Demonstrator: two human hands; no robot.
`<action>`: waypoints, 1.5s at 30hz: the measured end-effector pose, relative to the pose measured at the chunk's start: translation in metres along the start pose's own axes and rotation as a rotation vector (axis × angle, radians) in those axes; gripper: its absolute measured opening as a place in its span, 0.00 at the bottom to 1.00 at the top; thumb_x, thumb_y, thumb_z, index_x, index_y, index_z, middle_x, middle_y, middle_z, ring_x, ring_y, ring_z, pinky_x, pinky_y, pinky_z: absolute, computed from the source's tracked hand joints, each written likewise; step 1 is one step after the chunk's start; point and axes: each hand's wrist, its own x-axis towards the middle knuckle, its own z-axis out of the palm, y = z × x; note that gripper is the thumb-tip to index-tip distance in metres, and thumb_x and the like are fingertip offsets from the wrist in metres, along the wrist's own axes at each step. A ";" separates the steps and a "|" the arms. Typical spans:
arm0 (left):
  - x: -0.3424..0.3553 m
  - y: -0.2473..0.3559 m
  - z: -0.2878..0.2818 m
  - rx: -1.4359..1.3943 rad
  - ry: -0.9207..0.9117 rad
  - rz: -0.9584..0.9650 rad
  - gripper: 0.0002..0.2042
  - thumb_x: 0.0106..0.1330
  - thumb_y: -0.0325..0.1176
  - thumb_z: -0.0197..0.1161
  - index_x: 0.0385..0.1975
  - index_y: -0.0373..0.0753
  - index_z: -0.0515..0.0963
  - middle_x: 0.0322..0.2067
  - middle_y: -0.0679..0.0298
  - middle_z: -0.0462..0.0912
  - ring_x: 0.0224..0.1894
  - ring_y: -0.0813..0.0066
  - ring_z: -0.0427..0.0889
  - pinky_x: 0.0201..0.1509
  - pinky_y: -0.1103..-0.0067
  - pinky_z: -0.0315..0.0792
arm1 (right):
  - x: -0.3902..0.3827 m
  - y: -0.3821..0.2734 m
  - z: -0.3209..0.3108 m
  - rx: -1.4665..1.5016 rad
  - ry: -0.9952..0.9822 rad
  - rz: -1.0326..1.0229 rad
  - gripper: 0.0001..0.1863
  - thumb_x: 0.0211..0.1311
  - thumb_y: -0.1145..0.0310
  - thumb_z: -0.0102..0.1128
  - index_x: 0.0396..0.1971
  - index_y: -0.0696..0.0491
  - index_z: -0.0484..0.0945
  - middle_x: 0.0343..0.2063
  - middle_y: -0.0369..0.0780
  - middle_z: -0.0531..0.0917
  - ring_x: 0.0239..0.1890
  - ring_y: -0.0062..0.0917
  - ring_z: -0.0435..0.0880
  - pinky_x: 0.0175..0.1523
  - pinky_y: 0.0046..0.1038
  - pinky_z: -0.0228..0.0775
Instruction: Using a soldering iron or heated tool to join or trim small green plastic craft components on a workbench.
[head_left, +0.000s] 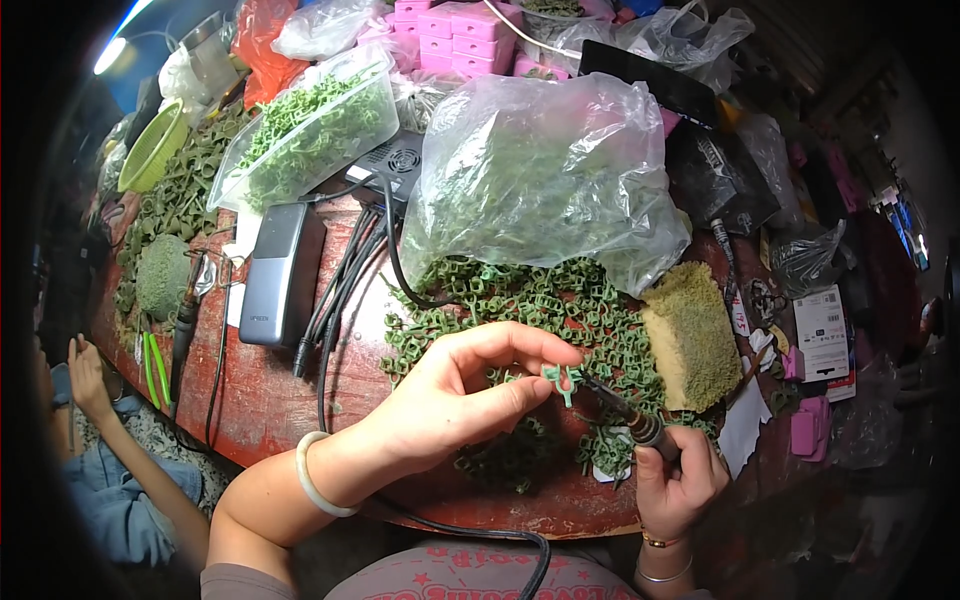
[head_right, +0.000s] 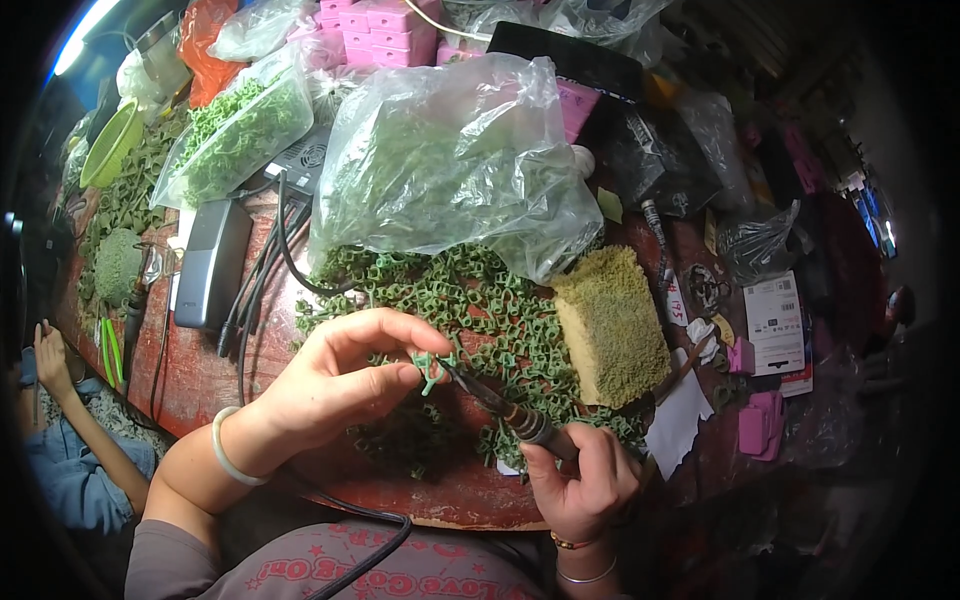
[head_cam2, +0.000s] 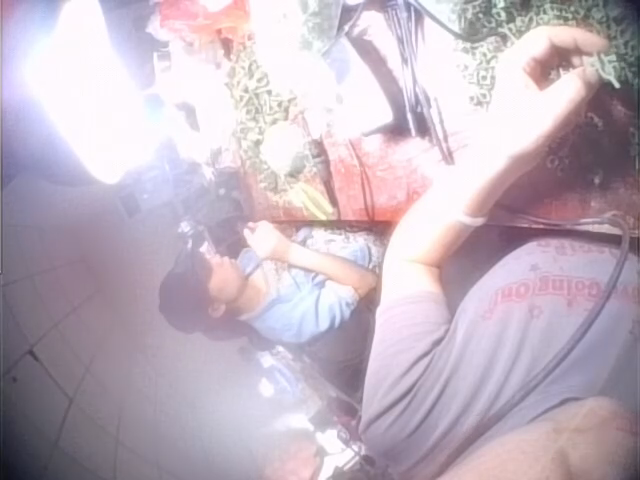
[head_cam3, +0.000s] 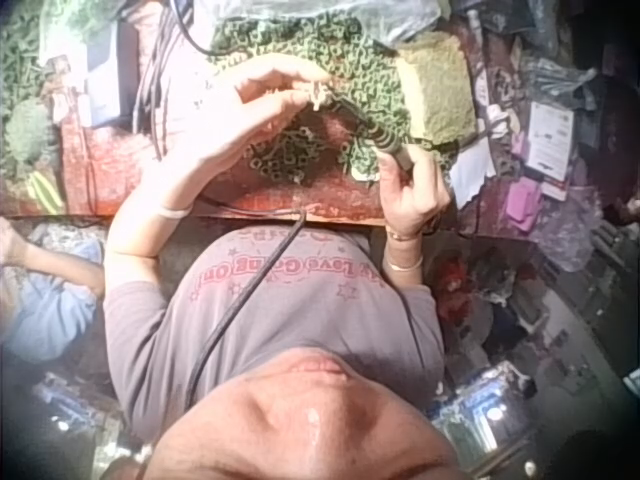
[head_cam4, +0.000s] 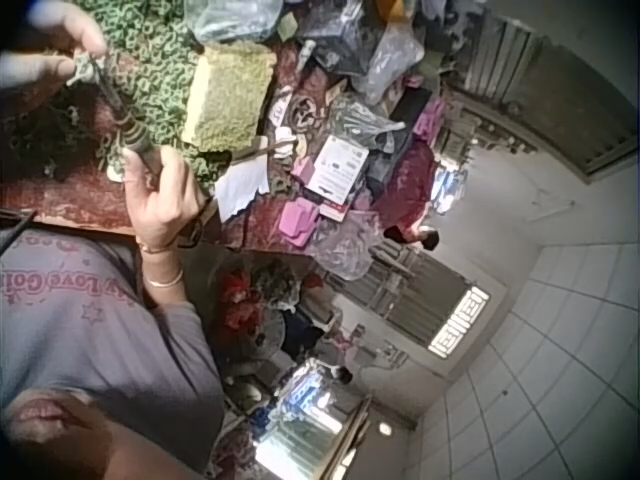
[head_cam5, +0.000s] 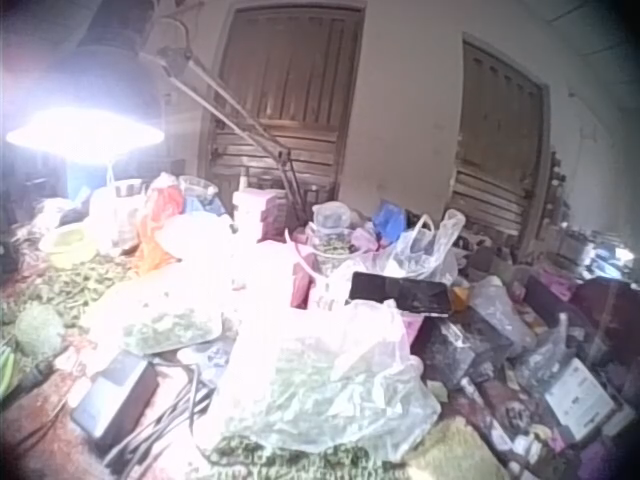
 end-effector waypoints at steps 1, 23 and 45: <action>0.001 0.000 0.001 0.003 -0.003 0.000 0.13 0.65 0.27 0.60 0.50 0.36 0.75 0.35 0.70 0.78 0.20 0.93 0.64 0.21 0.90 0.55 | 0.000 0.001 0.000 -0.002 -0.007 0.000 0.21 0.56 0.53 0.68 0.27 0.56 0.74 0.17 0.38 0.72 0.15 0.31 0.73 0.20 0.30 0.62; 0.004 -0.003 0.002 0.095 -0.002 0.065 0.14 0.64 0.27 0.63 0.49 0.38 0.77 0.36 0.70 0.78 0.26 0.92 0.69 0.27 0.91 0.61 | 0.001 0.001 0.001 0.026 -0.005 -0.005 0.21 0.55 0.51 0.68 0.27 0.56 0.74 0.16 0.38 0.72 0.15 0.31 0.73 0.20 0.30 0.63; 0.007 -0.012 -0.001 0.126 -0.003 0.196 0.14 0.60 0.24 0.66 0.46 0.37 0.79 0.38 0.68 0.79 0.39 0.85 0.74 0.39 0.88 0.68 | -0.007 0.039 -0.029 -0.238 0.244 0.193 0.13 0.60 0.67 0.66 0.28 0.61 0.73 0.19 0.40 0.74 0.18 0.26 0.71 0.22 0.27 0.60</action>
